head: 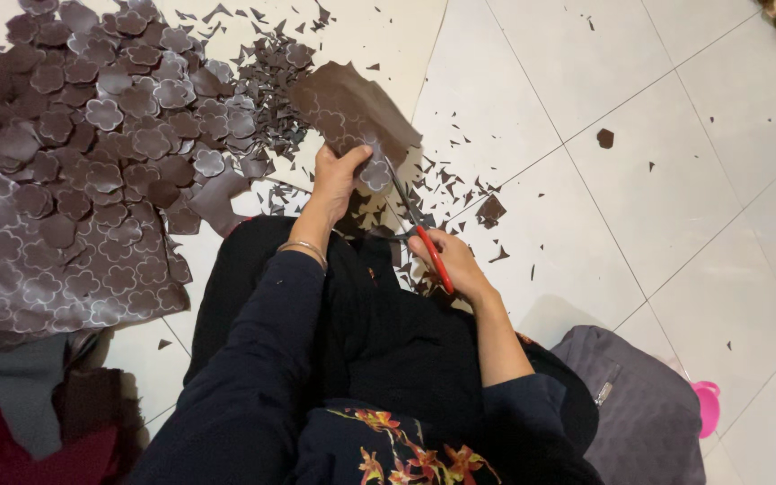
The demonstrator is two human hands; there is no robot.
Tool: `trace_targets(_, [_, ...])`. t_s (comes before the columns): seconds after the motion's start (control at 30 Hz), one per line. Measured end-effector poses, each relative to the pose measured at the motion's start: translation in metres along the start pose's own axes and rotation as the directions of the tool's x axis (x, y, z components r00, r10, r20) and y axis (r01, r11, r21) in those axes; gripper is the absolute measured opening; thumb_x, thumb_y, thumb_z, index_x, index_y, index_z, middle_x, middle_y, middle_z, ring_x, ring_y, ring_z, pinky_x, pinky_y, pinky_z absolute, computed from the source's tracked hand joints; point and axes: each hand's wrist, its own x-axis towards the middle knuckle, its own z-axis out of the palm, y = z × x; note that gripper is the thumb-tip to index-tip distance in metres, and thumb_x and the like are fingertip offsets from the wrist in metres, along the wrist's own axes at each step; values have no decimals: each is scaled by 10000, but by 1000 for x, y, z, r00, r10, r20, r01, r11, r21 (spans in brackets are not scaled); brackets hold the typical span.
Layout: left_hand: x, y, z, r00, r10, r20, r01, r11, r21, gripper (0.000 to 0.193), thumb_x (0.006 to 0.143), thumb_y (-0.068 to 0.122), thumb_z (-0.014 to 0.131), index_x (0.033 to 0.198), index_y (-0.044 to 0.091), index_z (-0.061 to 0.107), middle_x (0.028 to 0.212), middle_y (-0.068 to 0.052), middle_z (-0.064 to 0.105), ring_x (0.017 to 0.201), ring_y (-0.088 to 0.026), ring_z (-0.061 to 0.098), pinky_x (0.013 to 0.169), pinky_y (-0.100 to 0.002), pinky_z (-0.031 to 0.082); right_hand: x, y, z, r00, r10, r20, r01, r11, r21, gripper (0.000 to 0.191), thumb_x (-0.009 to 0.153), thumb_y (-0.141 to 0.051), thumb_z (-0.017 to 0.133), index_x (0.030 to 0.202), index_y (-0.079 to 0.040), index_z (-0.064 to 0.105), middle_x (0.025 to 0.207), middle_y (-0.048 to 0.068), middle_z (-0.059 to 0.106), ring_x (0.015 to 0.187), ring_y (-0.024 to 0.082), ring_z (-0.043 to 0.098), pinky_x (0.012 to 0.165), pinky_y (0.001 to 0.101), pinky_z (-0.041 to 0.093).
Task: The person sits on the floor and uses red-handled scissors to cut flower-shaped pieces from a brown patterned sheet. Cut shapes are placed in a growing pile to the left, while offcuts scatter on the floor.
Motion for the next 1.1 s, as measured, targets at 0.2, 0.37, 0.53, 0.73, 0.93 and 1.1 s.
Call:
trace_targets(0.2, [3, -1, 2, 998, -46, -53, 45, 999, -21, 310, 909, 95, 671, 1198, 12, 595, 1050, -86, 701, 861, -190, 707, 682, -362, 619, -2, -3, 2, 1000, -13, -11, 13, 999, 44, 465, 908, -556, 636, 875, -101, 725, 577, -32, 504, 471, 89, 482, 447, 257, 396])
trace_targets(0.37, [5, -5, 2, 998, -52, -29, 49, 994, -93, 287, 948, 116, 670, 1203, 17, 585, 1075, -85, 692, 906, -187, 697, 751, -361, 617, 2, 3, 4, 999, -41, -2, 42, 999, 18, 459, 940, -527, 644, 874, -80, 721, 580, -38, 494, 470, 80, 457, 446, 254, 351])
trace_targets(0.53, [5, -6, 0, 994, -101, -35, 97, 989, -108, 299, 953, 116, 675, 1215, 11, 575, 1108, -99, 694, 955, -206, 694, 791, -385, 620, 6, 11, 6, 988, -152, -12, 152, 987, 58, 395, 956, -463, 661, 873, -81, 717, 614, -53, 499, 519, 51, 436, 478, 237, 335])
trace_targets(0.73, [3, -7, 3, 993, -64, 103, 77, 990, -120, 451, 870, -9, 721, 1274, 59, 533, 1186, -95, 661, 1048, -205, 672, 913, -370, 590, 6, 12, 8, 995, -97, -12, 98, 992, 81, 379, 940, -440, 673, 879, -67, 696, 615, -44, 495, 497, 69, 449, 455, 253, 356])
trace_targets(0.93, [5, -11, 0, 995, -48, 82, 58, 992, -113, 455, 855, -62, 735, 1254, 12, 530, 1167, -121, 672, 1037, -226, 681, 922, -386, 589, 6, 11, 5, 993, -105, 62, 93, 983, 161, 424, 955, -499, 596, 966, -88, 700, 654, -43, 515, 509, 68, 498, 466, 244, 437])
trace_targets(1.1, [4, -11, 0, 993, -51, 105, 54, 998, -34, 497, 827, -81, 732, 1278, 8, 543, 1158, -110, 679, 1033, -220, 680, 907, -362, 575, 6, 13, 3, 989, -128, 72, 114, 978, 173, 472, 939, -540, 589, 986, -84, 700, 681, -32, 519, 520, 76, 499, 471, 241, 431])
